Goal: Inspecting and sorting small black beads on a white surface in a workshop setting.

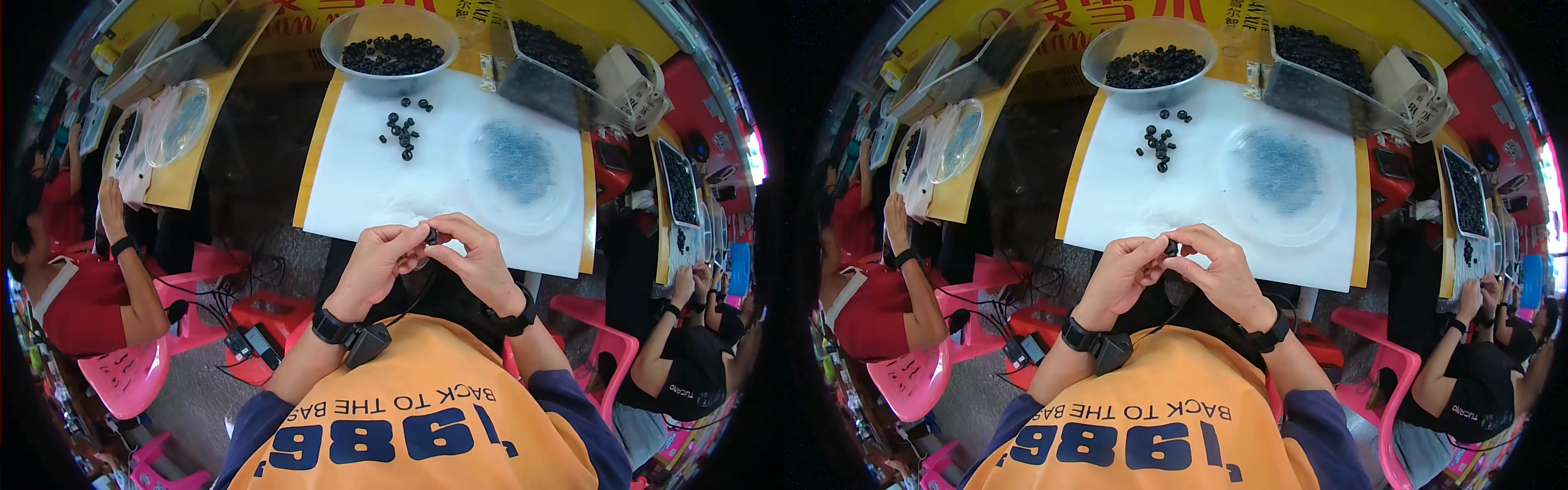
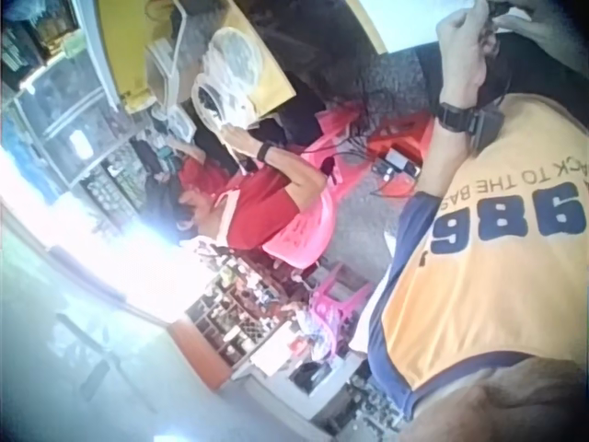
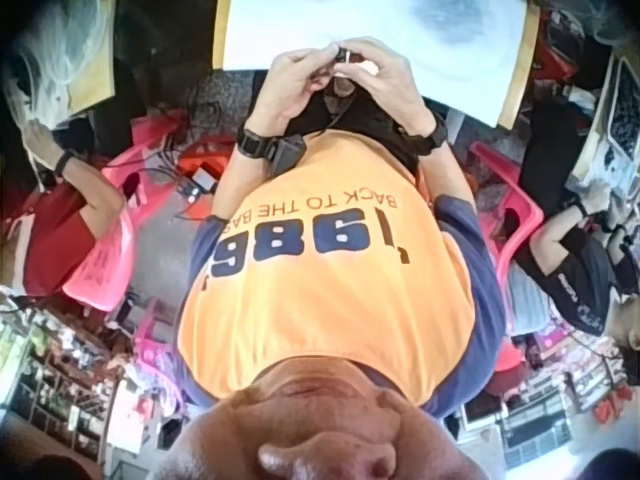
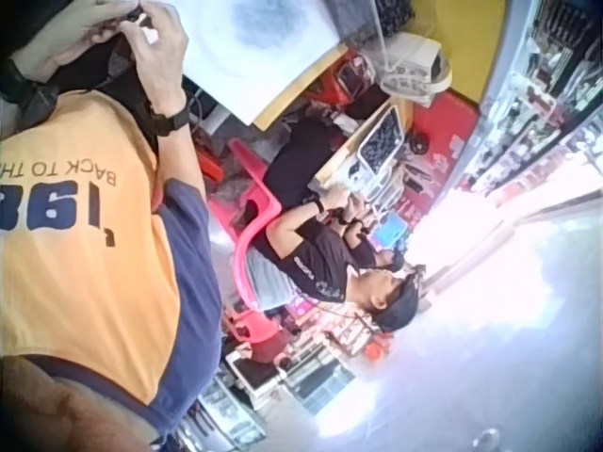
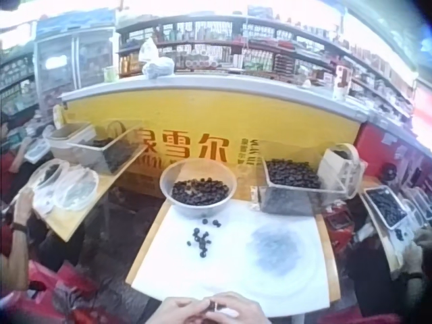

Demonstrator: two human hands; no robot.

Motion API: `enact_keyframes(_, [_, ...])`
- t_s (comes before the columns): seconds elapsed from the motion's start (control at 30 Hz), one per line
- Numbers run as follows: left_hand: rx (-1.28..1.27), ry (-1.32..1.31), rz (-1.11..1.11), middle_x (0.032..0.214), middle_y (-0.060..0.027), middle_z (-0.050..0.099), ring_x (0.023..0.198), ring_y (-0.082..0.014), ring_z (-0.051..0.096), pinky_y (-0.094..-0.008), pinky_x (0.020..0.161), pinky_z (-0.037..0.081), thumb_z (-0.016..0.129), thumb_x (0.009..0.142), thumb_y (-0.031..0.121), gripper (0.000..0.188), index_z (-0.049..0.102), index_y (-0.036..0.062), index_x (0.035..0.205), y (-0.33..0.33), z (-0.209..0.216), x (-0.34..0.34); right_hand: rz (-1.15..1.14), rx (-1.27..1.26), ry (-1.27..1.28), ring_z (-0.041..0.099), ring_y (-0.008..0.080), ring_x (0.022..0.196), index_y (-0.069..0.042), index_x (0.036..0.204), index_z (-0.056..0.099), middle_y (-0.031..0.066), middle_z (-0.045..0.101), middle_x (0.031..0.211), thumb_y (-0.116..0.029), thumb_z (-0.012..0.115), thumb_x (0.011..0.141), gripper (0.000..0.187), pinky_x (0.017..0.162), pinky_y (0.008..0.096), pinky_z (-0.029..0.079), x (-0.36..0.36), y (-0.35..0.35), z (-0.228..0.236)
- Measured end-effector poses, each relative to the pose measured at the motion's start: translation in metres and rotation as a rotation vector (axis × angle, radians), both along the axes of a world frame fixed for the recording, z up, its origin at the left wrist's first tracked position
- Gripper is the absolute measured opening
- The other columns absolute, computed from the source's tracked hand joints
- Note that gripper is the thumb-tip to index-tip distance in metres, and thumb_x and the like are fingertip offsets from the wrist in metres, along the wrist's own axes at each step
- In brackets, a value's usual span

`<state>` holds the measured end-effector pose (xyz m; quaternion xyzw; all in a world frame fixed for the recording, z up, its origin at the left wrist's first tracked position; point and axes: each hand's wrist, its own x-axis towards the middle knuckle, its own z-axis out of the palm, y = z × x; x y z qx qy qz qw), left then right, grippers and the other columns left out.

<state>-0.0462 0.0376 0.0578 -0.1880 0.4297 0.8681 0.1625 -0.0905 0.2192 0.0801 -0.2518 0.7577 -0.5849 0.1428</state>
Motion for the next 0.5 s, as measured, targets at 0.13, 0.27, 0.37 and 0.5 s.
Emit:
enact_keyframes(0.13, [0.040,0.011,-0.003,0.070,-0.0022,0.062,0.060,-0.0080,0.053,-0.0206,0.051,0.036,0.069,0.095,0.028,0.031,0.069,0.0018,0.078,-0.004,-0.005,0.004,0.006,-0.003,-0.002,0.060,0.0161,0.092,-0.003,0.117,0.068,0.0082,0.067,0.110,-0.008,0.071,0.087,0.030,0.081,0.0277,0.049,0.004,-0.002,-0.004])
enact_keyframes(0.27, [0.038,-0.022,-0.002,0.072,-0.0016,0.062,0.060,-0.0071,0.052,-0.0193,0.051,0.037,0.065,0.098,0.029,0.031,0.070,0.0005,0.087,-0.006,-0.006,0.003,0.051,0.008,-0.061,0.059,0.0136,0.087,-0.004,0.116,0.068,0.0055,0.065,0.103,-0.007,0.071,0.087,0.030,0.079,0.0262,0.048,0.000,0.003,0.002])
enact_keyframes(0.37, [0.038,-0.062,-0.001,0.074,-0.0013,0.062,0.061,-0.0060,0.052,-0.0180,0.051,0.038,0.063,0.099,0.029,0.031,0.070,-0.0005,0.094,-0.011,-0.012,0.002,0.140,0.115,-0.172,0.057,0.0110,0.083,-0.004,0.116,0.069,0.0037,0.064,0.096,-0.007,0.071,0.087,0.030,0.077,0.0250,0.048,-0.018,0.017,0.022])
enact_keyframes(0.5, [0.056,-0.093,0.034,0.075,-0.0010,0.061,0.062,-0.0057,0.053,-0.0181,0.055,0.041,0.061,0.100,0.027,0.032,0.070,-0.0039,0.097,-0.013,-0.017,0.002,0.152,0.059,-0.265,0.057,0.0052,0.084,-0.002,0.119,0.068,-0.0015,0.066,0.096,-0.007,0.070,0.090,0.029,0.076,0.0212,0.048,-0.058,0.038,0.038])
